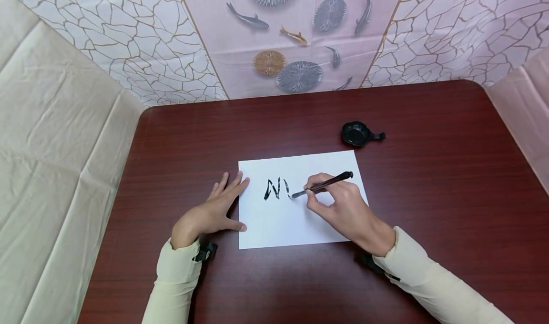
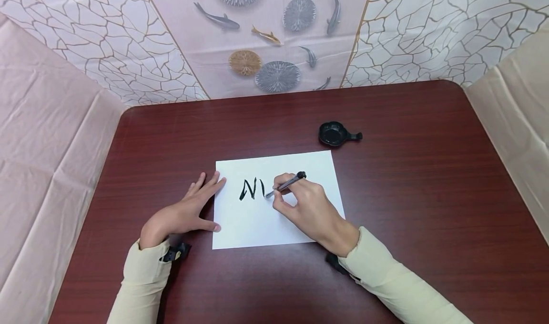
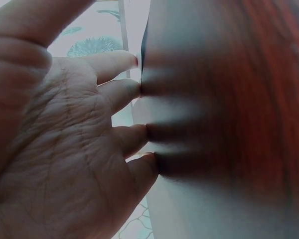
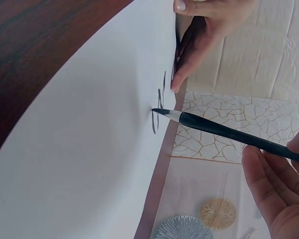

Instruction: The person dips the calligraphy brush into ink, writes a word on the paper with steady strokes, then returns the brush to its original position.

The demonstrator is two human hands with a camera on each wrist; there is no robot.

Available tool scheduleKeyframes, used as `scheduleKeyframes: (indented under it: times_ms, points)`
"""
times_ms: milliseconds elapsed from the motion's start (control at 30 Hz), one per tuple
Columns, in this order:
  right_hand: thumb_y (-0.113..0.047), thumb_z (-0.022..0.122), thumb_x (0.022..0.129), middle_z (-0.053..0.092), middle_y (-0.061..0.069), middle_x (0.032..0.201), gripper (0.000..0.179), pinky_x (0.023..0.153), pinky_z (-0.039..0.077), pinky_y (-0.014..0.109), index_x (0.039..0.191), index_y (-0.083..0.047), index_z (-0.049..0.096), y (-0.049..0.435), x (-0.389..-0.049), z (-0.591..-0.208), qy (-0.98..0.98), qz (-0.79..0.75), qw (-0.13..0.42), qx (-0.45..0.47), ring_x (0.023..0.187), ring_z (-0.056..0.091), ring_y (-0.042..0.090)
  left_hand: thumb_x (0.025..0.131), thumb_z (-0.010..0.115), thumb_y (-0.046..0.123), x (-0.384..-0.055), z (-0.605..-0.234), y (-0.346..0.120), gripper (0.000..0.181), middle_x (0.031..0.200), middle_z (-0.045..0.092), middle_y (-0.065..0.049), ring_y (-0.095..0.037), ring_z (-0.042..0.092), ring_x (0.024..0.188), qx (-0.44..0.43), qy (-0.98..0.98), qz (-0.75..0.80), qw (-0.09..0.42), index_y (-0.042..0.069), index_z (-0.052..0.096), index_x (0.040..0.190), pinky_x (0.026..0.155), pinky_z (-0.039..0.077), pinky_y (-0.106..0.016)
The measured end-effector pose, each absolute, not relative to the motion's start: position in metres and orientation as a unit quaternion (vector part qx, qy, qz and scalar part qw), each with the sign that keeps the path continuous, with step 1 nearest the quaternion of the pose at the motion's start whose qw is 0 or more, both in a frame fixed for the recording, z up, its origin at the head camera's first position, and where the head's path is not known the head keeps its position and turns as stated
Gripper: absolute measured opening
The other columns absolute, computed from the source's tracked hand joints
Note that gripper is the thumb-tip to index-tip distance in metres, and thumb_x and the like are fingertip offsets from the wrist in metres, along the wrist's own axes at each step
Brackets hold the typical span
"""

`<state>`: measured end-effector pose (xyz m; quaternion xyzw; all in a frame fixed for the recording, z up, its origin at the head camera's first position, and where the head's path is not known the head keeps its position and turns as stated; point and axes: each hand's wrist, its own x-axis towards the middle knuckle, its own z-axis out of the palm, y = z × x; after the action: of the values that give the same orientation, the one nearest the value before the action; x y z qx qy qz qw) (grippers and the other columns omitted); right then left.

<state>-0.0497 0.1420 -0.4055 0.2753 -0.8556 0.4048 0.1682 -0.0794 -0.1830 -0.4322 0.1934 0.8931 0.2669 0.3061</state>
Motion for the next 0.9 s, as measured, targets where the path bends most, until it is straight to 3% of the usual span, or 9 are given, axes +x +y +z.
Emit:
scheduleKeyframes:
  times_ms: [900]
  points:
    - [0.008, 0.074, 0.085, 0.078, 0.01, 0.099, 0.021, 0.08, 0.064, 0.042, 0.104, -0.001, 0.072, 0.146, -0.079, -0.402, -0.865, 0.387, 0.2, 0.248, 0.086, 0.078, 0.022, 0.085, 0.091, 0.027, -0.08, -0.433, -0.184, 0.118, 0.178, -0.009, -0.003, -0.034, -0.022, 0.161, 0.196, 0.892, 0.271, 0.305, 0.018, 0.01, 0.172, 0.128, -0.008, -0.061]
